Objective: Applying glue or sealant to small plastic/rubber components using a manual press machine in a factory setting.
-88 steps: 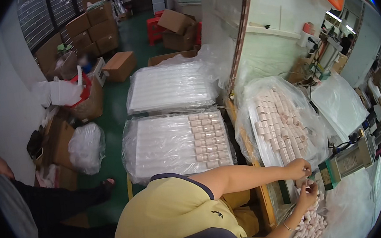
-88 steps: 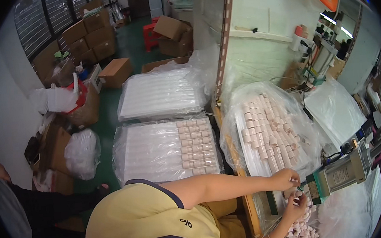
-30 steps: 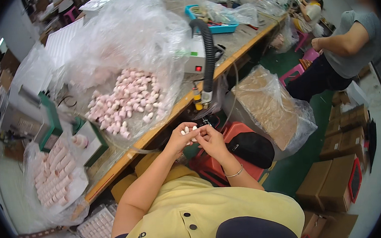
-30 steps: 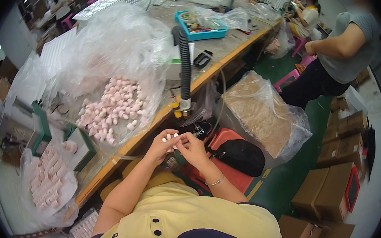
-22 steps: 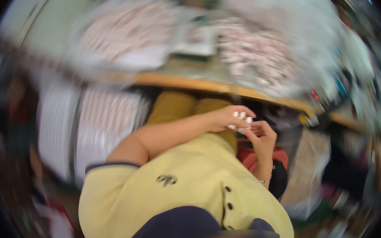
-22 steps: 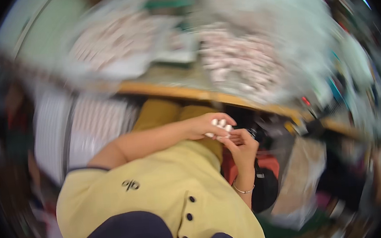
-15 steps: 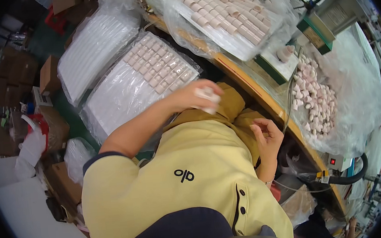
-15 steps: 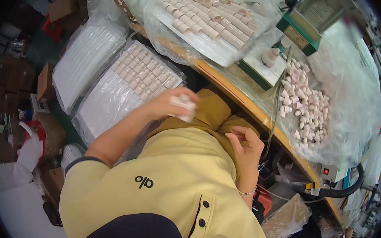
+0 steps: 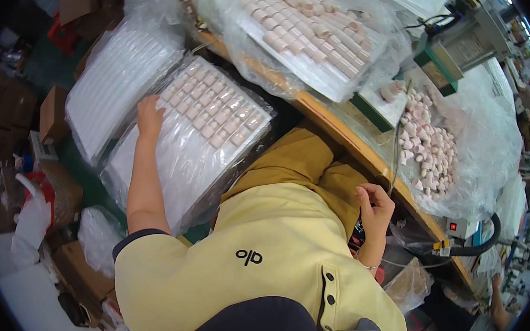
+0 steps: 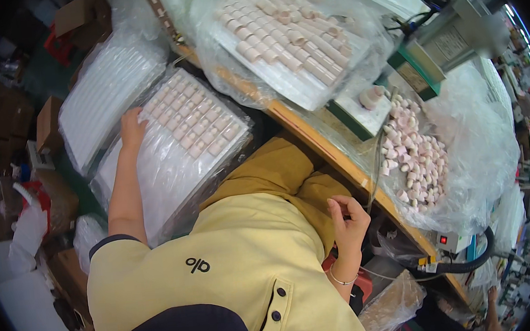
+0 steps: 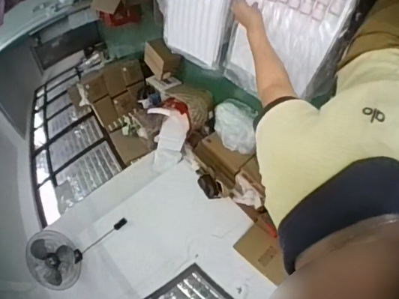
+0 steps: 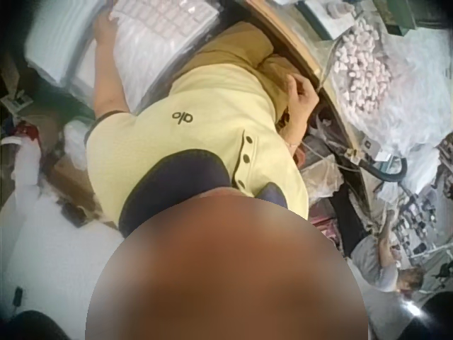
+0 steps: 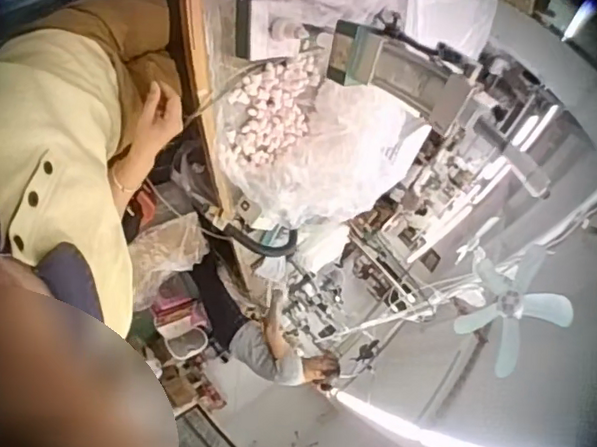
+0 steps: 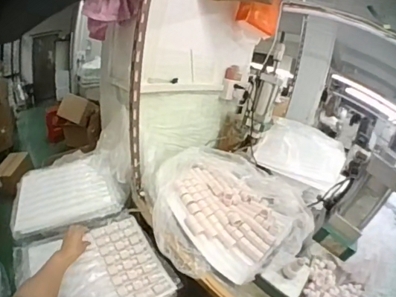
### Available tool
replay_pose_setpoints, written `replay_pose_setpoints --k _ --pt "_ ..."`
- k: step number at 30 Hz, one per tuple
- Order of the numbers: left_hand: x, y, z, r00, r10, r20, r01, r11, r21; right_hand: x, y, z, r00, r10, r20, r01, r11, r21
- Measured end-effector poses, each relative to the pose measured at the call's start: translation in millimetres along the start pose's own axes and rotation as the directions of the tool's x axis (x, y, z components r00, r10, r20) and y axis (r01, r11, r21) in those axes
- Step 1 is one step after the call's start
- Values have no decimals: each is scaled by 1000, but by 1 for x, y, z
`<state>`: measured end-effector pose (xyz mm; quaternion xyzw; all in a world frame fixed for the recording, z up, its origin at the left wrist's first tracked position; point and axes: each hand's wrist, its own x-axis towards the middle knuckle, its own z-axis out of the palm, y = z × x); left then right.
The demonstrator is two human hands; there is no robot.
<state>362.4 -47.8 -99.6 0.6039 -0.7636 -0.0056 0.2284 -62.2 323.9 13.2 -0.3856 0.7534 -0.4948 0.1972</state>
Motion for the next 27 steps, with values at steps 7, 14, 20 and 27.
replay_pose_setpoints --k 7,14,20,27 --pt "-13 -96 76 972 103 -212 -114 993 -38 14 -14 -11 998 -44 -55 33 982 -185" --pt "2 -74 84 999 -32 -39 26 991 -129 8 6 -34 987 -79 -136 57 985 -162" --pt "-6 -78 78 990 135 34 -139 940 310 -2 15 -37 982 -57 -178 21 980 -196" --pt "-42 -42 58 967 51 -249 -104 973 -205 1 18 -51 976 -44 -213 8 986 -167"
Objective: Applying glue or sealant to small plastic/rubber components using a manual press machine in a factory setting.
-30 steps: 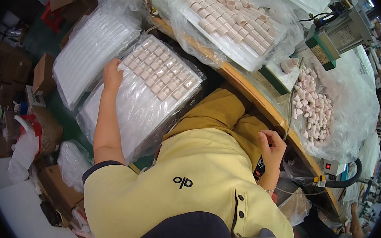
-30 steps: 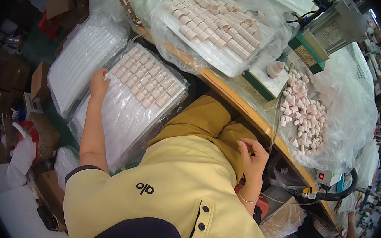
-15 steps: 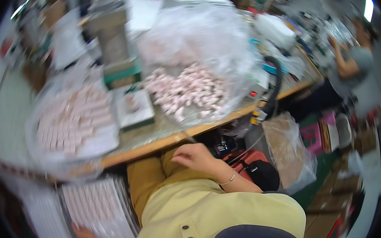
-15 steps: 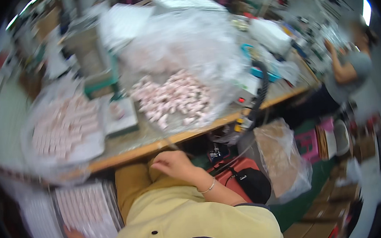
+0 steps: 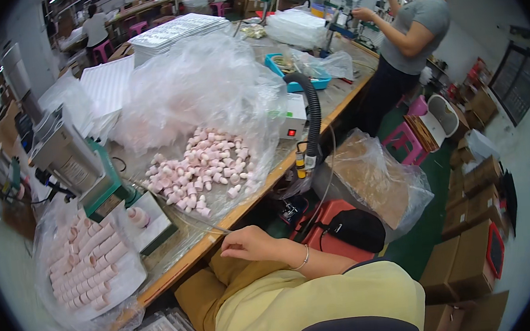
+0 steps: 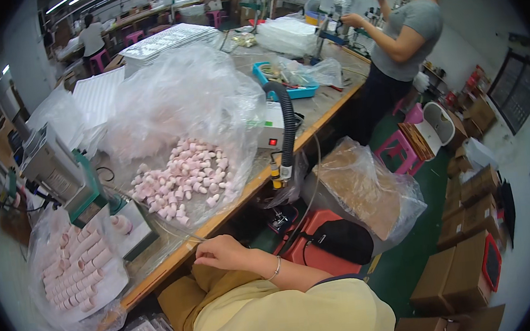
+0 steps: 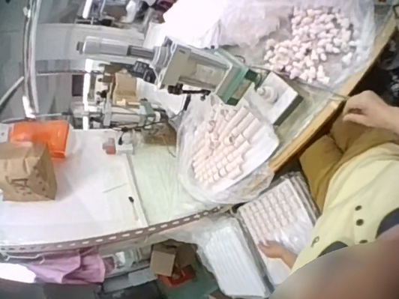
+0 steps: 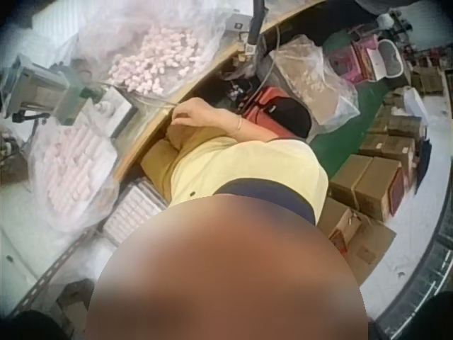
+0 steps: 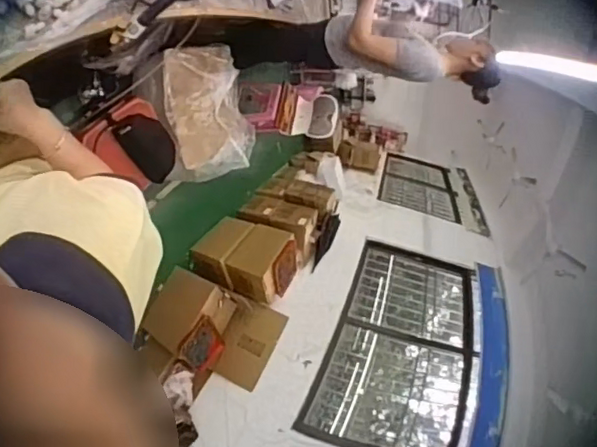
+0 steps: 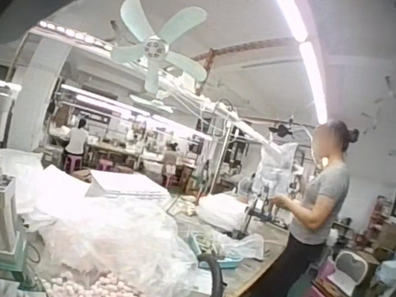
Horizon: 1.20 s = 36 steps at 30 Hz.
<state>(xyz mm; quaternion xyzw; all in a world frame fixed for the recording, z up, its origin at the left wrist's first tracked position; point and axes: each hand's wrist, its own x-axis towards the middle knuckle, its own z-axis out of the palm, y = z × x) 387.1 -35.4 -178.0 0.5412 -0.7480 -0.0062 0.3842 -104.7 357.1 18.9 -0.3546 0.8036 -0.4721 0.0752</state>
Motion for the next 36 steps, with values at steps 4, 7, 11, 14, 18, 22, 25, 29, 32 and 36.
replay_pose_setpoints --k 4,7,11,14,18,22,25,29,32,36 --pt "0 23 4 996 -57 72 56 998 22 6 11 -11 999 -12 -43 9 998 -55" --pt "0 10 21 999 33 -20 -33 999 -22 16 12 -22 997 -30 -76 23 996 -85" --pt "9 94 0 986 -90 140 115 977 -179 34 20 -42 986 16 -166 -35 993 -109" --pt "1 54 14 991 -88 105 115 951 -288 61 39 -55 942 -31 -333 -67 958 -278" --pt "0 15 39 993 -103 50 114 886 -450 91 68 -48 891 -28 -453 -266 776 -571" --pt "10 38 40 992 28 -122 -38 996 -78 104 87 -33 955 155 -253 -272 798 -538" --pt "34 79 25 966 170 -196 -124 966 228 105 91 -20 964 89 -250 -212 828 -519" --pt "104 276 -6 995 88 42 -68 936 -345 102 85 -25 949 118 -294 -250 848 -467" --pt "151 340 31 761 649 2 -621 728 -291 104 71 -17 945 179 -274 -290 848 -444" --pt "162 377 117 584 789 190 -779 611 -141 91 70 -13 886 82 -456 -267 894 -359"
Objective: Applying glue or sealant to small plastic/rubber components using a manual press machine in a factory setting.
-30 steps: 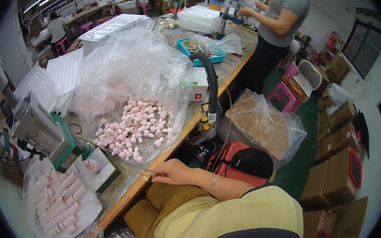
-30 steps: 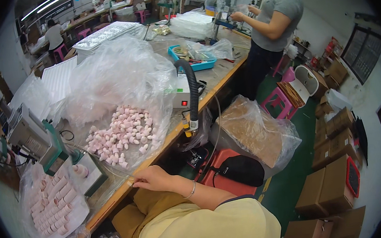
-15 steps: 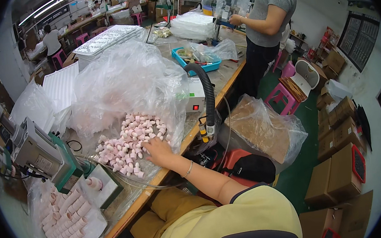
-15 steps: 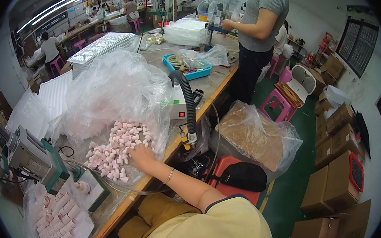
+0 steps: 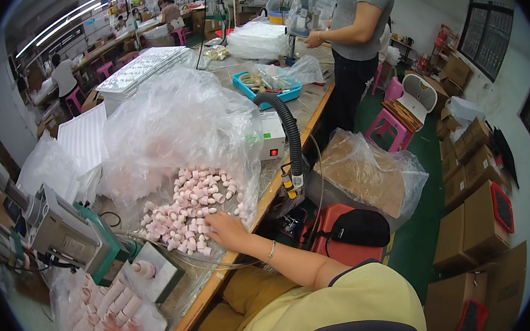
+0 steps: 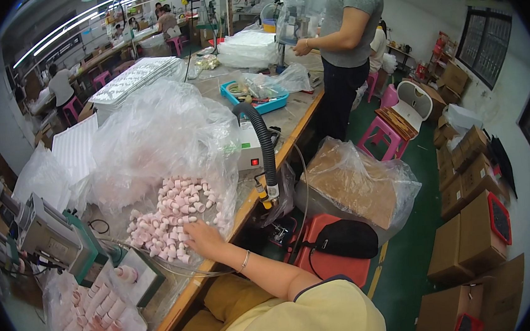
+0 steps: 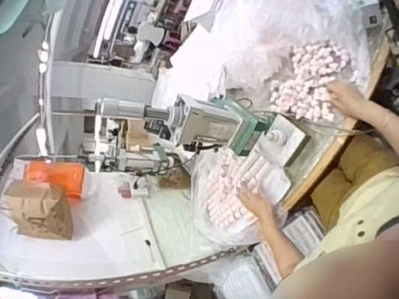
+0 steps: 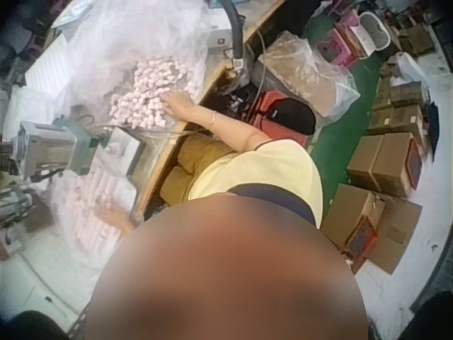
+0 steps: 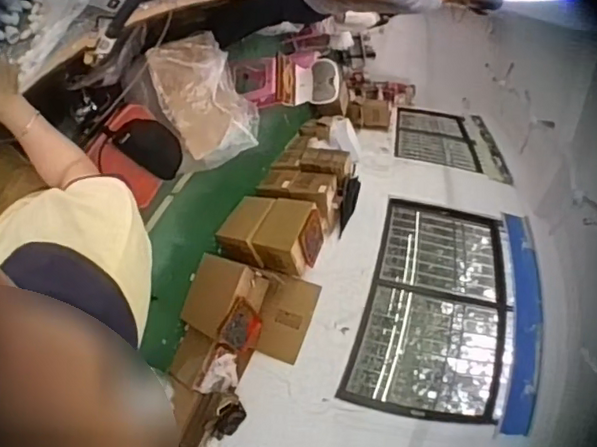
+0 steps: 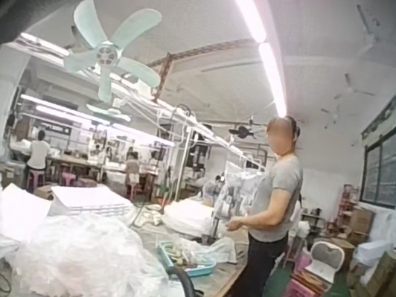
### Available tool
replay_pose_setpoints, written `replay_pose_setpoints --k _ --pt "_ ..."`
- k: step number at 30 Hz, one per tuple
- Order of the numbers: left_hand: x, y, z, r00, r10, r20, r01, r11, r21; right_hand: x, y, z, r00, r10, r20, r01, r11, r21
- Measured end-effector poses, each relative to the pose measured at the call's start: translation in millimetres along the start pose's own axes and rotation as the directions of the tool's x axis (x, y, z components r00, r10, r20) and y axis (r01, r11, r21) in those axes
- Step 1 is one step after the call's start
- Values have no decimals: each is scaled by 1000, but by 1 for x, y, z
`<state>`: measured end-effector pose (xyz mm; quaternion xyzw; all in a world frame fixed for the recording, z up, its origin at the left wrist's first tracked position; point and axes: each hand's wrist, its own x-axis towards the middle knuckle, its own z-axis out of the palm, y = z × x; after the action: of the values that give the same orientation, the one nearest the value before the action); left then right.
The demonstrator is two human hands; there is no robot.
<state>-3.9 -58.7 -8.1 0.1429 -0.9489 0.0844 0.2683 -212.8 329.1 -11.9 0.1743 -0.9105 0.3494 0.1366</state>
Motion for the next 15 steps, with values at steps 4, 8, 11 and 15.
replay_pose_setpoints --k 4,8,11,15 --pt "21 39 -39 955 -206 215 176 973 150 0 -7 1 995 93 -43 -88 990 109" --pt "36 55 -59 918 -267 294 266 963 43 0 6 4 980 116 -159 -54 935 350" --pt "1 1 -4 881 -20 472 44 998 -40 0 10 8 959 263 -104 -151 786 599" --pt "4 17 6 988 106 115 -65 948 -311 5 32 13 930 318 -182 -48 599 799"
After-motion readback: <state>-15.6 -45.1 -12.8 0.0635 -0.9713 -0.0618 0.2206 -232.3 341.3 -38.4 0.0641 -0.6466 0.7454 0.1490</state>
